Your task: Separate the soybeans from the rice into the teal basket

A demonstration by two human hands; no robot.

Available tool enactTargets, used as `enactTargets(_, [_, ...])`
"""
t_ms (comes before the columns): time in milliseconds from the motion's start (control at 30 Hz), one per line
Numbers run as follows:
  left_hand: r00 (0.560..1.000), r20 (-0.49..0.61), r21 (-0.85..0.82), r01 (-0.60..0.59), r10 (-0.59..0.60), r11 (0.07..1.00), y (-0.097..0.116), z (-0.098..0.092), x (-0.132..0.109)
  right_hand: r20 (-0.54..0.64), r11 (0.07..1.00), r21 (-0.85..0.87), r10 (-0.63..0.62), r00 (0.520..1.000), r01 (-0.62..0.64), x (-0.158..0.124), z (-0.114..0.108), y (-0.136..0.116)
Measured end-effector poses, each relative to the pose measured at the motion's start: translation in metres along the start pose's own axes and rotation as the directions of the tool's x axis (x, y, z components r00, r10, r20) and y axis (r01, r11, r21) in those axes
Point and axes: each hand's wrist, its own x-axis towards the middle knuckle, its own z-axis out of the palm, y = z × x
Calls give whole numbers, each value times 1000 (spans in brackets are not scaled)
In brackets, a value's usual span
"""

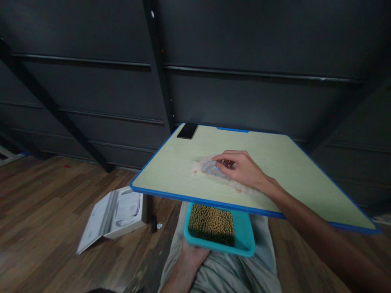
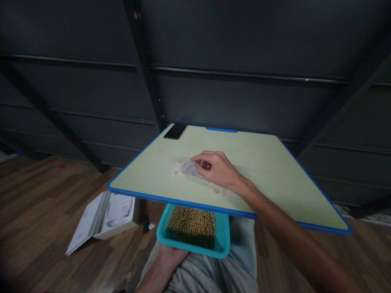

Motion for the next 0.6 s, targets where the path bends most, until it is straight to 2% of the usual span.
enactTargets(167, [999, -43, 23, -14, 15, 1000, -1, 4, -3, -71, 998, -55, 6, 997, -10, 0, 0, 5])
enactTargets(300, [999, -25, 19, -26, 26, 999, -1, 3, -2, -108, 998, -69, 3, 994, -10, 0, 0, 8])
enactTargets(600, [999, -8, 66, -31, 32, 997, 0, 2, 0, -92, 998, -64, 10, 996, -15, 0, 0, 6])
